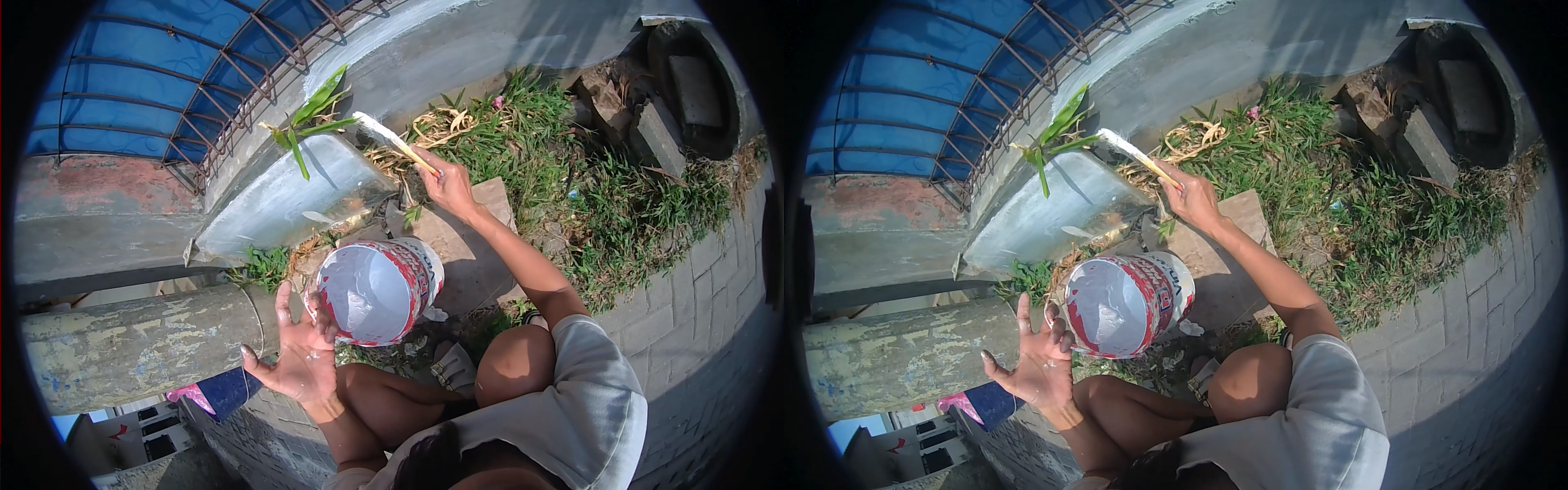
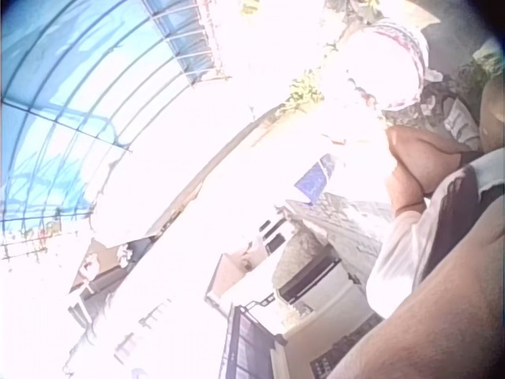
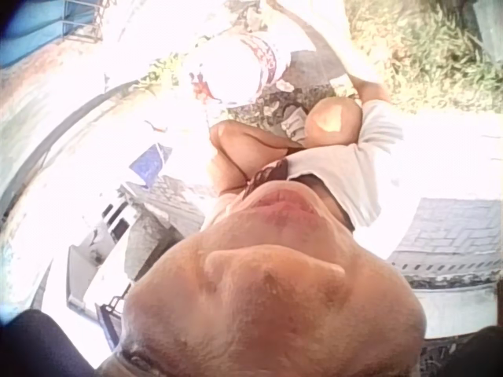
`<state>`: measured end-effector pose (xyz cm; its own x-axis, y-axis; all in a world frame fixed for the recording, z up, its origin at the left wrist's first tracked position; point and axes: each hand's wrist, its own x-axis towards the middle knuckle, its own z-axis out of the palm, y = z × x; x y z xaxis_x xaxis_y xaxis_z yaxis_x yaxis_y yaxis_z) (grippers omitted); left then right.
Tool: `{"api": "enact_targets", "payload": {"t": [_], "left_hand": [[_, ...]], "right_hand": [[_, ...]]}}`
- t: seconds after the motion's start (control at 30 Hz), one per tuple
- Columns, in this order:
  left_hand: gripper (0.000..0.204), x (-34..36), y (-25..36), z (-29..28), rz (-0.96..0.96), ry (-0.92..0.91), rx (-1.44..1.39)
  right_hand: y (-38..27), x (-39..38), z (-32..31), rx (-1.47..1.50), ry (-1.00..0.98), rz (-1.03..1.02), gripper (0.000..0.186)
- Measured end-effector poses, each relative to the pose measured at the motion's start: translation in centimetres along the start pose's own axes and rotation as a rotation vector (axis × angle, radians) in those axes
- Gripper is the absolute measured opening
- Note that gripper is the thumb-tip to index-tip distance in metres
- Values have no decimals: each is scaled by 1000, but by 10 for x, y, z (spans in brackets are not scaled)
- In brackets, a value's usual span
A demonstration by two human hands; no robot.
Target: The person paints a concrete wall ledge using a brush dipped into a bucket of white paint.
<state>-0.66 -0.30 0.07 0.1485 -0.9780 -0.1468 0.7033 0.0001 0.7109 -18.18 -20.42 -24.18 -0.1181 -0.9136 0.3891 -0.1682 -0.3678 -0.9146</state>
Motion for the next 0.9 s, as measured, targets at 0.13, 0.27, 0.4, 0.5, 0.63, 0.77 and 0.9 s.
{"api": "enact_targets", "payload": {"t": [0.13, 0.27, 0.4, 0.5, 0.63, 0.77, 0.9], "left_hand": [[94, 4, -2, -4, -9, -16, -15], [92, 4, -1, -4, -14, -7, -44], [90, 5, -1, -5, -14, -14, 62], [82, 12, -6, -1, -48, 9, 188], [83, 14, -8, -13, -26, -43, 146], [79, 12, -6, -9, -22, -24, 256], [78, 13, -7, -13, -45, -65, 188]], "right_hand": [[-4, 10, -8, 133, 207, 151, 20], [-45, 39, -37, 148, 154, 131, 23], [-105, 83, -44, -136, -140, -8, 32], [-149, 111, -25, -171, -275, -72, 32], [-166, 131, 39, -171, -277, -486, 29], [-169, 133, 82, -146, -284, -350, 30], [-172, 129, 111, -25, -251, -270, 30]]}}
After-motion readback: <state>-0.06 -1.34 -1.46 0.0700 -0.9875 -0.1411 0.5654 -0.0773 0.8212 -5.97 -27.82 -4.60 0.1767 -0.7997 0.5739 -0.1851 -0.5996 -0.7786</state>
